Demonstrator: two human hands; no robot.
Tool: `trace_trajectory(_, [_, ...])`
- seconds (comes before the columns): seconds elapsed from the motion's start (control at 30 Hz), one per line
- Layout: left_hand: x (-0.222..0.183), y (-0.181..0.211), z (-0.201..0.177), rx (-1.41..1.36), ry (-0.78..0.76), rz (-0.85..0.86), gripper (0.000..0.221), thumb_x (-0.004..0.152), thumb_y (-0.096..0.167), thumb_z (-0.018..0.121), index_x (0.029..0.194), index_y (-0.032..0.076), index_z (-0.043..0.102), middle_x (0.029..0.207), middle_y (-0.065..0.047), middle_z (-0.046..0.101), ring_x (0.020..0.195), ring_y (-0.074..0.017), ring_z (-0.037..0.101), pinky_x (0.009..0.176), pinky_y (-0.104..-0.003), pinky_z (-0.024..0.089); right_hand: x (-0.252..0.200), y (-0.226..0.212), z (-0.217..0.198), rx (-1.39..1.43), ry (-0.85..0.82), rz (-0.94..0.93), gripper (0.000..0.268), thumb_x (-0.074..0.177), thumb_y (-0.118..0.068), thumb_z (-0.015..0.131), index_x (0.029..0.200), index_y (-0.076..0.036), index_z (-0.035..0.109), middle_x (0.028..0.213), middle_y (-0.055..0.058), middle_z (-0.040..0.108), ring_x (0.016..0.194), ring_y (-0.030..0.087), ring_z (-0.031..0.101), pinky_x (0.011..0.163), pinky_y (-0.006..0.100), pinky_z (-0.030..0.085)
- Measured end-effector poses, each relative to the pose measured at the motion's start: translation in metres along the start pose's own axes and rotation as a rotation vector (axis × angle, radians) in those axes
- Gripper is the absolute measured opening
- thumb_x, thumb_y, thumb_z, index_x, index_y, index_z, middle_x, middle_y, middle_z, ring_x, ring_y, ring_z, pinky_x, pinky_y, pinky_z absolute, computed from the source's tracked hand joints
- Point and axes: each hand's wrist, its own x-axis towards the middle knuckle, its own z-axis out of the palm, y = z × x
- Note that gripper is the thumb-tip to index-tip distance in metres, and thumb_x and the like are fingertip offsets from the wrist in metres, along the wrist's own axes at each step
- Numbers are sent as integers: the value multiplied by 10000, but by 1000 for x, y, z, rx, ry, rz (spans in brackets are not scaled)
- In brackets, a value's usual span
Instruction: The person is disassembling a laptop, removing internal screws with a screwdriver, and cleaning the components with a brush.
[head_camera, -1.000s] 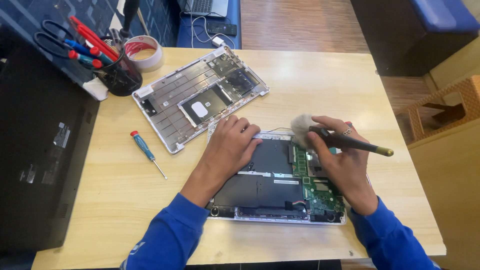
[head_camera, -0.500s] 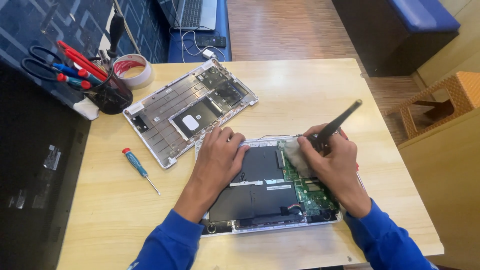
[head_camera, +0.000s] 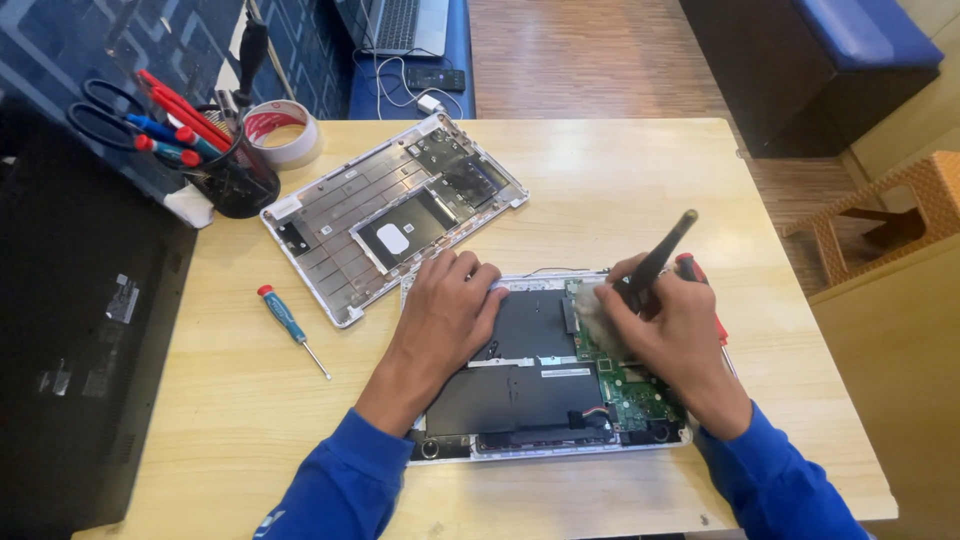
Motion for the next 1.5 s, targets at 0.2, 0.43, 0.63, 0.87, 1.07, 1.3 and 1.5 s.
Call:
trace_trajectory(0.2, [1, 2, -4, -17, -26, -31, 182, 980, 256, 643, 1074, 124, 727, 874, -102, 655, 907, -258, 642, 836, -388, 530, -4, 14, 8, -42, 33, 2, 123, 836, -219, 821, 845, -113, 760, 464, 68, 564, 452, 239, 594, 531, 330, 483])
trace_trajectory(0.43, [-1, -5, 7, 0, 27, 29, 178, 963, 245, 644, 1053, 110, 719, 869, -91, 631, 890, -266, 627, 826, -415, 526, -4, 16, 5, -27, 91, -47, 174, 895, -162, 808, 1065, -129, 789, 565, 58, 658, 473, 188, 616, 501, 299, 505])
trace_trajectory(0.63, [-1, -9, 10, -27, 45, 38, 165, 942, 210, 663, 1033, 83, 717, 857, -107, 628, 871, -283, 633, 815, -423, 540, -3, -24, -3, 5, 69, -116, 207, 857, -136, 838, 1059, -115, 800, 582, 65, 671, 488, 198, 633, 446, 274, 503])
trace_trajectory(0.87, [-1, -12, 15, 17, 37, 37, 158, 950, 251, 654, 1012, 117, 710, 852, -76, 615, 862, -252, 629, 805, -401, 533, -4, 19, 10, -62, 150, -82, 251, 887, -172, 833, 1130, -133, 784, 609, 65, 675, 505, 200, 637, 517, 304, 528])
trace_trajectory(1.07, [0, -10, 10, 23, 42, 47, 152, 948, 246, 652, 999, 117, 716, 843, -73, 615, 847, -251, 626, 786, -396, 527, -4, 16, 8, -54, 145, -39, 256, 888, -175, 816, 1134, -140, 759, 590, 70, 666, 516, 212, 634, 555, 320, 543])
trace_trajectory(1.3, [-1, -11, 15, 31, 61, 54, 152, 945, 246, 649, 1010, 126, 719, 842, -71, 610, 848, -251, 625, 775, -395, 524, -7, -13, 4, -21, 60, -41, 163, 859, -189, 820, 957, -135, 701, 517, 45, 647, 499, 208, 668, 534, 291, 541])
trace_trajectory(1.5, [2, -10, 8, 30, 164, 100, 111, 938, 215, 656, 917, 122, 711, 794, -55, 589, 786, -247, 636, 745, -380, 528, -10, 23, 5, 11, 178, -21, 207, 919, -102, 777, 1049, -74, 619, 620, 105, 648, 566, 257, 655, 557, 343, 536])
